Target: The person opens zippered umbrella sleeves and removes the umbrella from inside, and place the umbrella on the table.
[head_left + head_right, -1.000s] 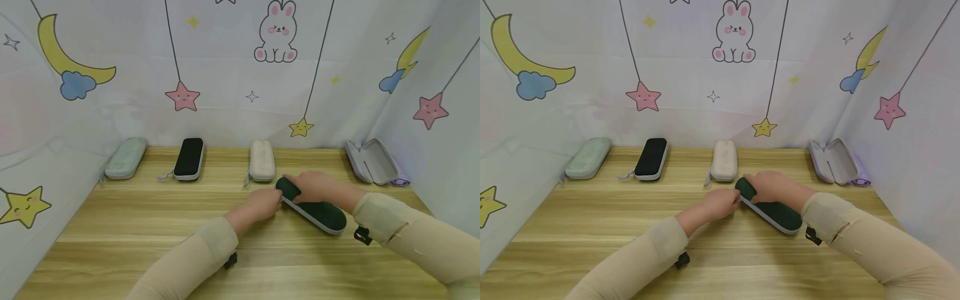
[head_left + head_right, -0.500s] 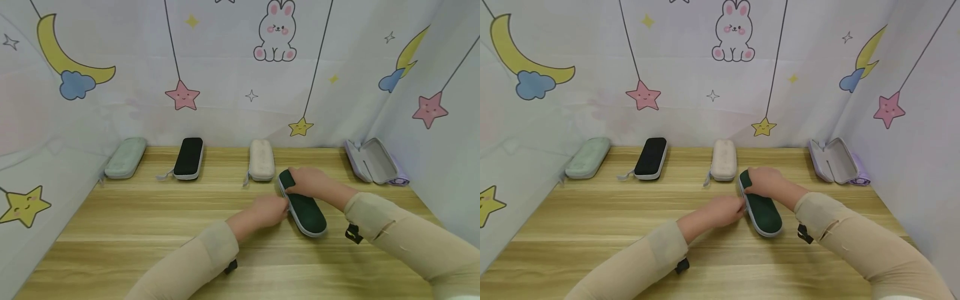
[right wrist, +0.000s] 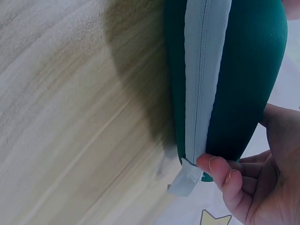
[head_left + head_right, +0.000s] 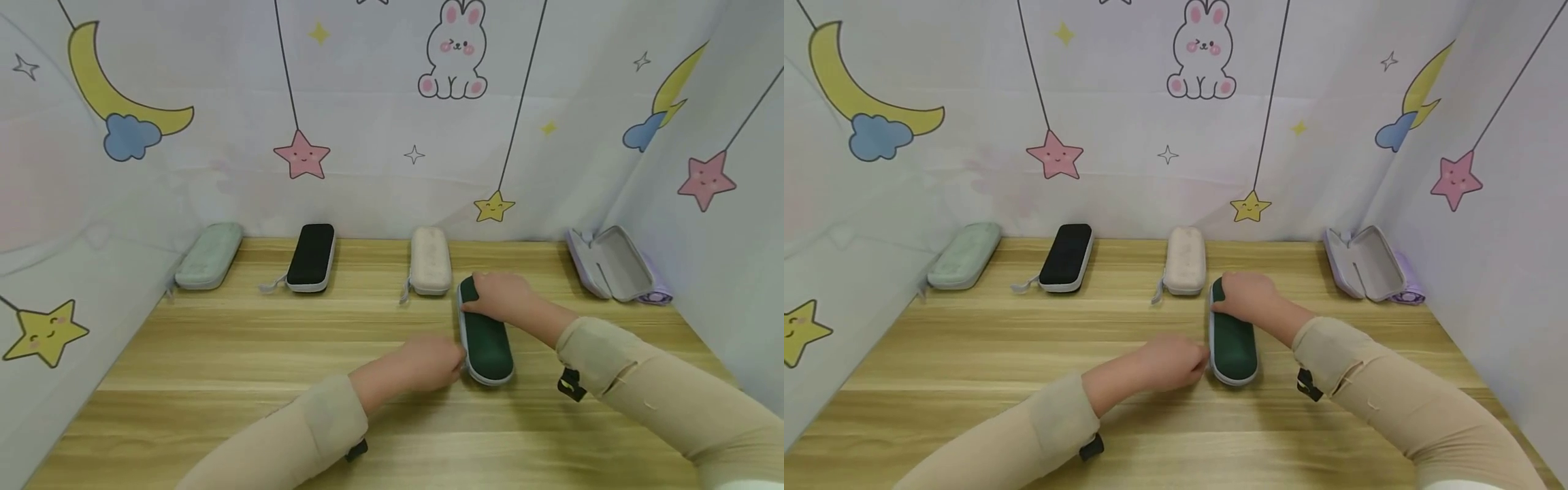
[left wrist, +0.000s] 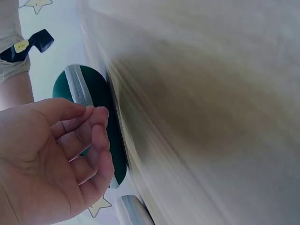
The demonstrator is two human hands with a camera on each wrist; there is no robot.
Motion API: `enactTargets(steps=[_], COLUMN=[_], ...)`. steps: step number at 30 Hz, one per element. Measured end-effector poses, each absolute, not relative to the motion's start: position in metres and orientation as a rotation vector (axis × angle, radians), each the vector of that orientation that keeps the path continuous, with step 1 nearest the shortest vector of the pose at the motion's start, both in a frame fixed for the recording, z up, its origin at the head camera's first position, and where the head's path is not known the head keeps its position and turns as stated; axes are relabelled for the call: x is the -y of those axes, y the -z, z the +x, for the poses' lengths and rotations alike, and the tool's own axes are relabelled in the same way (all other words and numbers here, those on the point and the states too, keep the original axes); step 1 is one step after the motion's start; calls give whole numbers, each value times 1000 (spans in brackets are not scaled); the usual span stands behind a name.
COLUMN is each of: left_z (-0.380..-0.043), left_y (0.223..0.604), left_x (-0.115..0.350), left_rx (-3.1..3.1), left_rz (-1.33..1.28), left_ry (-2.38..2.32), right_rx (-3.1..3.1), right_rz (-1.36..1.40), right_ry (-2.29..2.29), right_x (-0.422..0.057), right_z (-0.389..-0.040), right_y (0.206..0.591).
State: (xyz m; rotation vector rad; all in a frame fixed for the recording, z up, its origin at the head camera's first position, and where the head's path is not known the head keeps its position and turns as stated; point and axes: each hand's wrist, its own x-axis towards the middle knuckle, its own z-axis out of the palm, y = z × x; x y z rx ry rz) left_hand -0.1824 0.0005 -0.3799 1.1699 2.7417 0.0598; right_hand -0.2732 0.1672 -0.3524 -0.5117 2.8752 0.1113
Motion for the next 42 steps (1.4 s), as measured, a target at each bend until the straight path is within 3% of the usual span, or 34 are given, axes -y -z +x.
enactTargets(steps=[7, 15, 19, 25, 29, 33, 42], left_z=[-177, -182, -188, -203, -219, -231, -244], left_y=[382, 385, 384, 385, 385, 383, 388], left_x=[0, 6, 11, 17, 16, 10, -17], left_rx=[-2706, -2612, -2587, -2624, -2774, -2878, -2856], left_rz=[1235, 1088, 1040, 912, 831, 761, 559], left_ry=[-117, -409, -465, -551, -579, -599, -795], right_rx=[-2894, -3038, -3146, -3036, -2859, -2803, -2820], right_rz=[-494, -628, -941, -1740, -2084, -2195, -2150], right_ry=[-90, -315, -362, -326, -305, -404, -712], right_x=[-164, -172, -178, -187, -187, -181, -170], right_z=[-270, -247, -228, -200, -188, -180, -171], right_y=[352, 354, 351, 354, 365, 379, 393])
